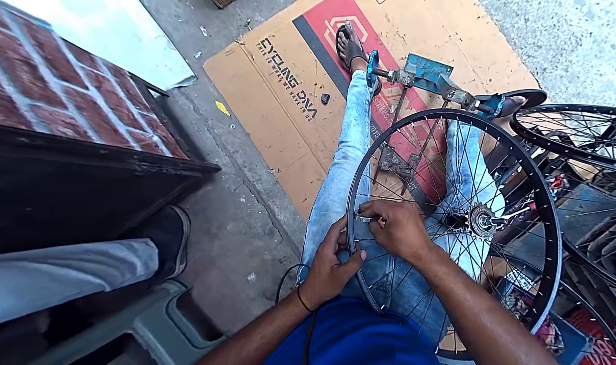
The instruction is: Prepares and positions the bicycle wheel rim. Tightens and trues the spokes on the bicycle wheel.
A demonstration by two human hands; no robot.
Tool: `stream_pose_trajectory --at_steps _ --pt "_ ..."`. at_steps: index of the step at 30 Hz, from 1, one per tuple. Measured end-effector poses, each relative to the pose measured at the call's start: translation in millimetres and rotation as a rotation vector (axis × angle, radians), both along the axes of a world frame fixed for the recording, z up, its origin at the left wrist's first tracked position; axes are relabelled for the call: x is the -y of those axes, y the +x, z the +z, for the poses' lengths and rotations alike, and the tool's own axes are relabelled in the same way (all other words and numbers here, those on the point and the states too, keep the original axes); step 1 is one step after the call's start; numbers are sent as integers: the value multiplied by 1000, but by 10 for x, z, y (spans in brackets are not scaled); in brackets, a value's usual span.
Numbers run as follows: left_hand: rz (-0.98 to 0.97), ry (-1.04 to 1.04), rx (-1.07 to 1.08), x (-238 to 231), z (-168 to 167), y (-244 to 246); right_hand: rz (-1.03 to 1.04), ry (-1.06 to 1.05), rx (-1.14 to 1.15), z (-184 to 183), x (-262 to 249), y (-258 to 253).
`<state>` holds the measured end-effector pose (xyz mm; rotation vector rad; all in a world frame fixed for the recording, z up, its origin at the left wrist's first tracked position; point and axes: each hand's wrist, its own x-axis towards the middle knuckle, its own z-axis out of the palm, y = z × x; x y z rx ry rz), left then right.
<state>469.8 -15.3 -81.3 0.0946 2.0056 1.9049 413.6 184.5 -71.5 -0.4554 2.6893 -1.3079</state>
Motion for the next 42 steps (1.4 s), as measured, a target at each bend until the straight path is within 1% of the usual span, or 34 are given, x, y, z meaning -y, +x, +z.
stream_pose_trajectory --at_steps 2,6,8,10,11,12,14,15,16,18,20,22,24,25,27,30,32,33,34,35,36,37,38,39,40,41,42 --pt "-14 0 -15 6 -2 -13 61 -32 151 59 -55 -29" --pt "-31 -4 -26 0 12 5 127 -277 440 72 -206 -184" --pt "-28 -3 -18 1 5 5 99 -370 523 44 -207 -238" --pt "-18 -4 -7 10 3 8 21 -396 541 52 -150 -223" --pt "-21 -8 -3 18 3 2 -12 -364 502 68 -118 -199" --pt "-22 -20 -1 20 3 -9 -42 -290 406 82 -75 -157" --pt "-30 -33 7 29 -3 -32 -69 13 151 38 40 -68" --pt "-32 -38 12 38 -12 -35 -56 171 79 26 100 -43" --pt "-35 -37 16 43 -17 -40 -39 307 93 66 152 -45" --pt "-36 -29 27 34 -19 -56 21 489 240 207 227 -126" --pt "-37 -26 36 33 -8 -45 66 523 316 272 254 -167" --pt "-50 0 36 43 19 -34 102 414 350 287 184 -178" --pt "-64 23 22 43 43 -18 182 161 474 303 9 -233" --pt "-66 30 21 38 50 -10 233 35 547 269 -77 -265" --pt "-61 45 23 8 57 -8 328 -147 662 138 -196 -349" --pt "-61 36 28 4 50 -21 355 -265 798 135 -229 -414" --pt "-56 34 41 25 45 -21 267 -271 845 153 -172 -406" --pt "-51 32 46 30 42 -24 196 -238 817 148 -131 -373" --pt "-45 29 51 32 41 -22 115 -189 728 140 -83 -301" --pt "-43 25 55 31 41 -19 26 -127 573 138 -29 -198" --pt "-43 20 56 25 40 -24 -48 -45 358 132 30 -91" --pt "-47 20 56 19 36 -30 -94 47 122 75 94 -16" --pt "-53 21 57 19 28 -28 -105 140 -56 17 150 27" --pt "-55 29 61 20 18 -21 -98 209 -127 -2 182 44" --pt "-56 36 62 21 12 -23 -74 247 -113 16 189 33" --pt "-57 40 60 20 9 -29 -35 246 -45 58 169 -1" --pt "-55 44 60 22 13 -28 17 198 60 104 122 -42"
